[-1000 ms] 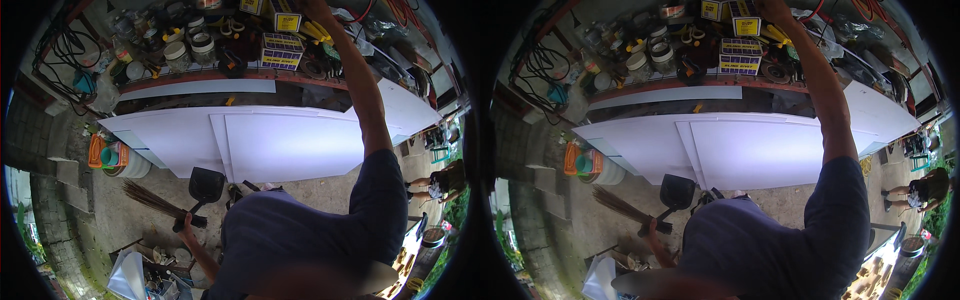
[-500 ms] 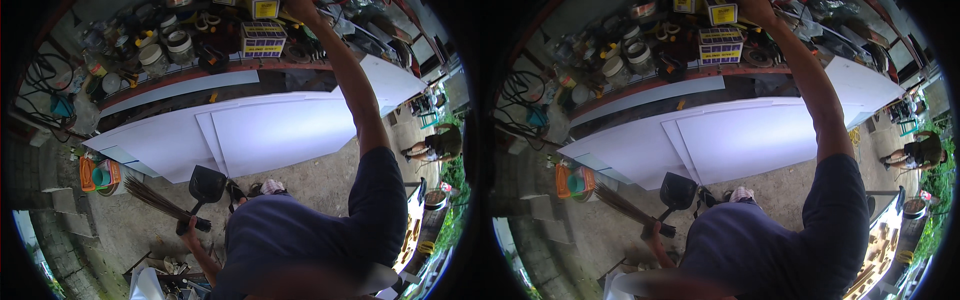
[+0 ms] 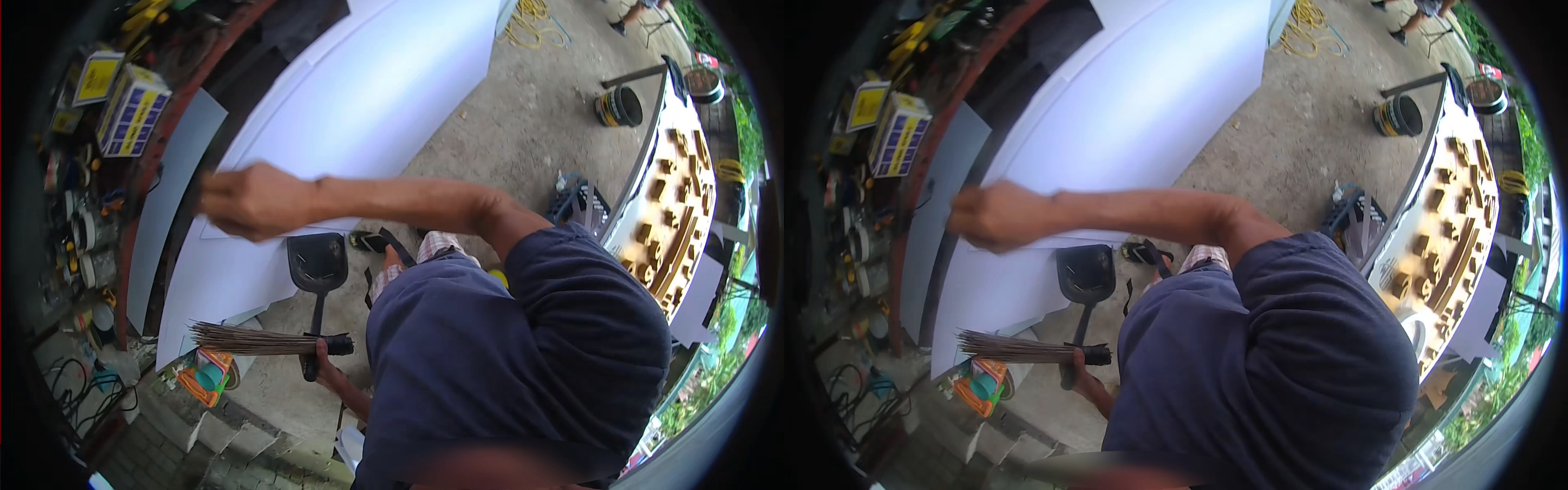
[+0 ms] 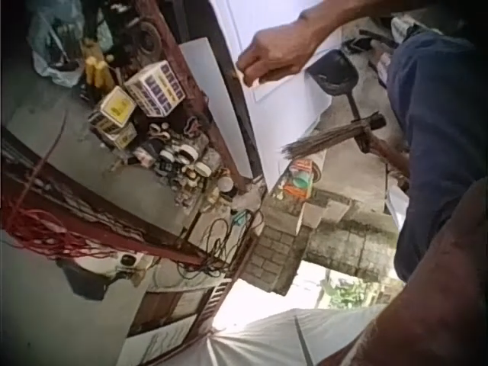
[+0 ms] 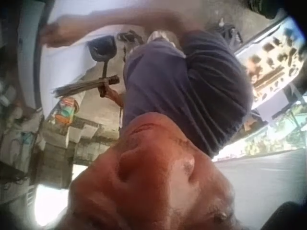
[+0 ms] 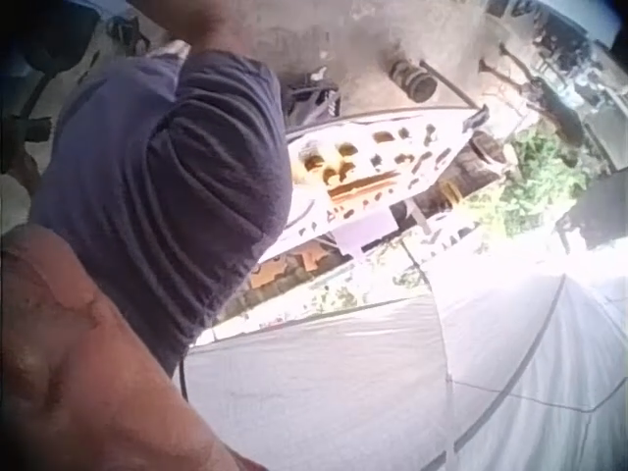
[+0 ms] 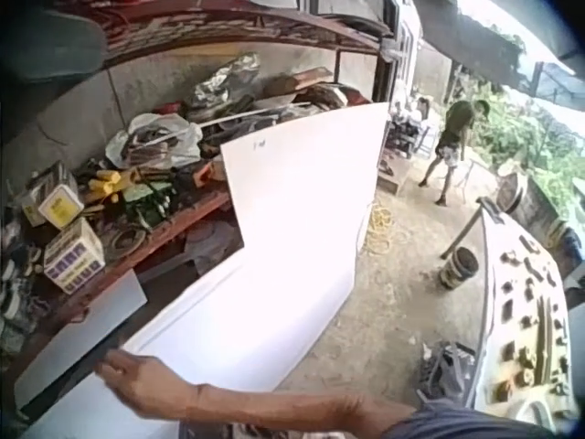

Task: Sweeping waste and debris from the floor and work surfaces into a dustpan.

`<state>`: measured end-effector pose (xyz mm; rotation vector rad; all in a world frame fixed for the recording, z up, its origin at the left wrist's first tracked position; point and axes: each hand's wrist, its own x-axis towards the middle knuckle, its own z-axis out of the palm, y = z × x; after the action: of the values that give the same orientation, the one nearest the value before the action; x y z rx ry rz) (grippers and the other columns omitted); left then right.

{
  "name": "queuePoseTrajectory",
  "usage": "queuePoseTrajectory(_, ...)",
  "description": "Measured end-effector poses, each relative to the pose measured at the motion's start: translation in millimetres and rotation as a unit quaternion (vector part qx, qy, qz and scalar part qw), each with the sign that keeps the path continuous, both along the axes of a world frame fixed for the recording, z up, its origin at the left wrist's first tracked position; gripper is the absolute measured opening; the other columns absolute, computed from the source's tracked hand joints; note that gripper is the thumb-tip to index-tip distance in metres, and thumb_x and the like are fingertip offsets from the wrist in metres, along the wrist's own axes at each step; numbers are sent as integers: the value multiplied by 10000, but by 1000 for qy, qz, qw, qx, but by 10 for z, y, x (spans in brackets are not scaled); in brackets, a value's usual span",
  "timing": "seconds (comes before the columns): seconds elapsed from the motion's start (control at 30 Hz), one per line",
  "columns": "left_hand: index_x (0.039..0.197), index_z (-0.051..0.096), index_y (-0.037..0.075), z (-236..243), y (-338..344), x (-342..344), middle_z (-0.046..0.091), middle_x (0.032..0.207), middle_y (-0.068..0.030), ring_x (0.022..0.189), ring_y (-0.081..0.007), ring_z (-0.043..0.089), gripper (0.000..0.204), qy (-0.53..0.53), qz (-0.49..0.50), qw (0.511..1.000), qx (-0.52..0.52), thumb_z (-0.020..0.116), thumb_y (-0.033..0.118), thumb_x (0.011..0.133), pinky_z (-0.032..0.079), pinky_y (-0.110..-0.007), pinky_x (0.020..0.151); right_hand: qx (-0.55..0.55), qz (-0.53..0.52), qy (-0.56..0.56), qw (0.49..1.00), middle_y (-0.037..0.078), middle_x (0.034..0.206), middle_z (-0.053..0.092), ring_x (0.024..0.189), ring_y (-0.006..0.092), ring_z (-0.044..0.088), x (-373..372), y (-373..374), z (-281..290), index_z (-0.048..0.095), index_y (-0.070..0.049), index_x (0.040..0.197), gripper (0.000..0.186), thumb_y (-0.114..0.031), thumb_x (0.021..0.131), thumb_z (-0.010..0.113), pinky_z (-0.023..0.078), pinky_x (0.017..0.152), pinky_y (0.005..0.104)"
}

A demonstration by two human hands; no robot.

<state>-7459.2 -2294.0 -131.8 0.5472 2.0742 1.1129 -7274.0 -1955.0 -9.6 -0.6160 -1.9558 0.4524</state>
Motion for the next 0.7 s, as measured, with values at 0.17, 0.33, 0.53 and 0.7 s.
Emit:
queuePoseTrajectory(0.17,1126,592,-89,-44,16,526,636,1011,-157,892,-239,611,534,37,-22,999,-27,795,192,719,519,-347,782,-317,224,-72,919,152,752,602,687,338,624,600,-1403,-1109,605,-8,828,180,-181,875,614,497,631,434)
queuePoseTrajectory(0.33,1178,566,-64,-32,-80,1034,608,1107,-140,980,-238,580,465,-5,-49,998,-43,729,179,817,446,-374,898,-525,390,-158,740,179,886,670,806,344,658,875,-2005,-1341,640,4,951,341,-331,885,642,498,700,424)
queuePoseTrajectory(0.53,1155,561,-74,-392,-297,1309,613,1057,-147,955,-245,576,401,38,-127,991,-25,635,221,893,453,-395,864,-676,288,-167,657,247,978,630,960,389,621,952,-2294,-1471,532,25,1171,566,-409,842,685,485,789,439)
queuePoseTrajectory(0.7,1202,568,-53,-509,98,1567,620,1140,-153,1031,-244,595,415,-29,-231,972,-23,665,160,859,468,-389,898,-591,146,-160,777,266,998,586,1002,396,593,1251,-2498,-1807,493,42,1177,669,-463,800,717,473,852,434)
